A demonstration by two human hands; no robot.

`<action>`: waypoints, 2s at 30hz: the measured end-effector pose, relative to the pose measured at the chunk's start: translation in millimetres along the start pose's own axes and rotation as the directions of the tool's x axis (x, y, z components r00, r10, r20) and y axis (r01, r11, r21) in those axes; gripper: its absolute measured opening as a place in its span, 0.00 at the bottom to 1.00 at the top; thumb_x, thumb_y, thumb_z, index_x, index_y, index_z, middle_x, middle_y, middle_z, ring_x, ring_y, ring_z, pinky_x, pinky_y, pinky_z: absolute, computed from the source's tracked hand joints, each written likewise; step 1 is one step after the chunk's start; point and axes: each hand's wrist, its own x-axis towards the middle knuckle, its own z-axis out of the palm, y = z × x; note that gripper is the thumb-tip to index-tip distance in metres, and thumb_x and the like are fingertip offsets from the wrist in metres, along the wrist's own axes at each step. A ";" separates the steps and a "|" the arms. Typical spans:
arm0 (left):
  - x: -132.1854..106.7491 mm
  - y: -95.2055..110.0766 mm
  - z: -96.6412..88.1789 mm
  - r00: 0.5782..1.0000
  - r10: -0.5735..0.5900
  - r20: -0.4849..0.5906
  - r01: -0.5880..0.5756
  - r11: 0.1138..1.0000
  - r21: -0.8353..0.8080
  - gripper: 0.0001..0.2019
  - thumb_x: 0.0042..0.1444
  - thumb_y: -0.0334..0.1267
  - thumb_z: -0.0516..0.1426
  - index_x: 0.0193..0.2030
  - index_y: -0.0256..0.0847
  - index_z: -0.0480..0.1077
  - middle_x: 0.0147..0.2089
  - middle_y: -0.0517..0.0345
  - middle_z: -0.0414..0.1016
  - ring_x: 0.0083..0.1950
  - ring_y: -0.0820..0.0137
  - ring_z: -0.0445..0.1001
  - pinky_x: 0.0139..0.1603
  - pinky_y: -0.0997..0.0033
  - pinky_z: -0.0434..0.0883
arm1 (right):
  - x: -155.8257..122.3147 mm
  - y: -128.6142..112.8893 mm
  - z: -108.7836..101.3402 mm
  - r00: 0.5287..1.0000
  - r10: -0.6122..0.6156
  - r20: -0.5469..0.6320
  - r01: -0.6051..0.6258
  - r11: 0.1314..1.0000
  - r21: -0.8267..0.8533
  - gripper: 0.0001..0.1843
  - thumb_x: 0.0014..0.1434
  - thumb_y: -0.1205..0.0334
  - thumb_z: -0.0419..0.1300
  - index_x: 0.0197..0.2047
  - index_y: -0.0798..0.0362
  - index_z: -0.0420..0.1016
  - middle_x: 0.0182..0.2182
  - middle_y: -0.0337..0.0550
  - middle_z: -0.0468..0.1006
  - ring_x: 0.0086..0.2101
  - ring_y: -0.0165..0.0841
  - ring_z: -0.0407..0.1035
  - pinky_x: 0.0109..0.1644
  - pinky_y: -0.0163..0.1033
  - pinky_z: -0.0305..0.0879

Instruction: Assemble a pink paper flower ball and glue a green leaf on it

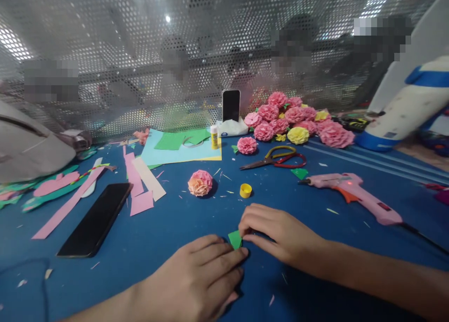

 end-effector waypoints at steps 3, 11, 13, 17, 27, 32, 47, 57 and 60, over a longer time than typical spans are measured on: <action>-0.8 4.9 3.4 1.000 0.004 0.030 -0.003 0.999 -0.037 0.14 0.69 0.38 0.52 0.52 0.34 0.75 0.57 0.49 0.80 0.54 0.63 0.80 0.57 0.63 0.76 | 1.8 -3.0 -0.1 0.998 0.066 0.014 -0.067 0.995 0.079 0.02 0.66 0.64 0.60 0.43 0.52 0.72 0.40 0.39 0.74 0.41 0.32 0.67 0.45 0.36 0.60; 2.7 12.1 17.4 0.999 0.026 0.029 -0.021 0.983 -0.185 0.17 0.69 0.43 0.52 0.56 0.34 0.72 0.57 0.48 0.78 0.61 0.64 0.74 0.62 0.67 0.72 | 5.6 -4.6 6.5 0.994 0.099 0.041 -0.101 0.994 0.040 0.12 0.61 0.64 0.65 0.49 0.48 0.74 0.40 0.38 0.75 0.42 0.35 0.67 0.52 0.42 0.59; 7.5 9.1 10.2 1.000 0.027 -0.002 -0.026 0.963 -0.269 0.13 0.70 0.36 0.52 0.52 0.32 0.73 0.50 0.49 0.81 0.54 0.67 0.78 0.58 0.70 0.74 | 5.6 -4.2 6.9 0.997 0.059 0.041 -0.062 0.996 0.058 0.11 0.62 0.65 0.64 0.48 0.48 0.75 0.41 0.38 0.76 0.43 0.34 0.68 0.54 0.42 0.59; 8.2 2.4 -4.5 0.995 -0.059 -0.074 0.038 0.964 -0.262 0.12 0.70 0.30 0.49 0.46 0.33 0.74 0.33 0.54 0.80 0.36 0.69 0.78 0.37 0.70 0.74 | 4.8 -3.5 6.7 0.998 -0.067 -0.010 0.068 0.984 0.167 0.04 0.65 0.64 0.63 0.44 0.50 0.77 0.40 0.38 0.78 0.42 0.31 0.70 0.52 0.38 0.60; -5.0 -1.1 1.8 0.993 -0.115 0.003 0.115 0.993 0.011 0.08 0.67 0.35 0.53 0.46 0.36 0.72 0.28 0.60 0.71 0.28 0.69 0.67 0.27 0.67 0.64 | 2.5 0.2 -1.6 0.977 -0.205 0.067 0.185 0.956 0.227 0.20 0.67 0.45 0.57 0.36 0.53 0.80 0.34 0.40 0.77 0.36 0.30 0.68 0.48 0.39 0.59; -5.8 -0.9 0.7 0.997 -0.080 0.011 0.079 0.996 0.049 0.09 0.67 0.36 0.54 0.46 0.35 0.73 0.28 0.60 0.70 0.28 0.69 0.68 0.28 0.66 0.64 | 1.4 -6.0 2.8 0.999 -0.038 0.031 0.033 0.989 0.144 0.24 0.67 0.40 0.53 0.46 0.51 0.77 0.41 0.44 0.74 0.42 0.34 0.67 0.48 0.39 0.59; -6.3 -2.0 -0.6 0.993 -0.117 0.007 0.117 0.992 -0.051 0.10 0.67 0.34 0.53 0.48 0.34 0.74 0.40 0.51 0.81 0.41 0.65 0.78 0.42 0.64 0.75 | -2.0 -12.4 13.8 0.999 0.042 0.020 -0.045 0.992 0.119 0.20 0.67 0.41 0.53 0.41 0.49 0.73 0.39 0.38 0.72 0.40 0.33 0.65 0.44 0.37 0.56; -7.0 1.8 5.9 0.993 -0.110 -0.037 0.110 0.994 0.000 0.11 0.67 0.30 0.53 0.49 0.34 0.75 0.43 0.54 0.82 0.42 0.66 0.78 0.48 0.62 0.74 | 2.6 -8.2 2.9 0.983 -0.166 0.077 0.167 0.986 -0.006 0.11 0.72 0.65 0.51 0.42 0.49 0.73 0.35 0.36 0.75 0.35 0.30 0.63 0.41 0.36 0.54; -6.9 0.2 5.2 0.993 -0.117 -0.014 0.117 0.993 -0.010 0.12 0.68 0.30 0.52 0.50 0.34 0.75 0.43 0.53 0.82 0.41 0.66 0.77 0.47 0.63 0.74 | 2.9 -5.9 2.0 0.981 -0.182 0.075 0.186 0.981 -0.050 0.10 0.72 0.66 0.51 0.41 0.49 0.73 0.35 0.35 0.75 0.35 0.30 0.62 0.41 0.37 0.53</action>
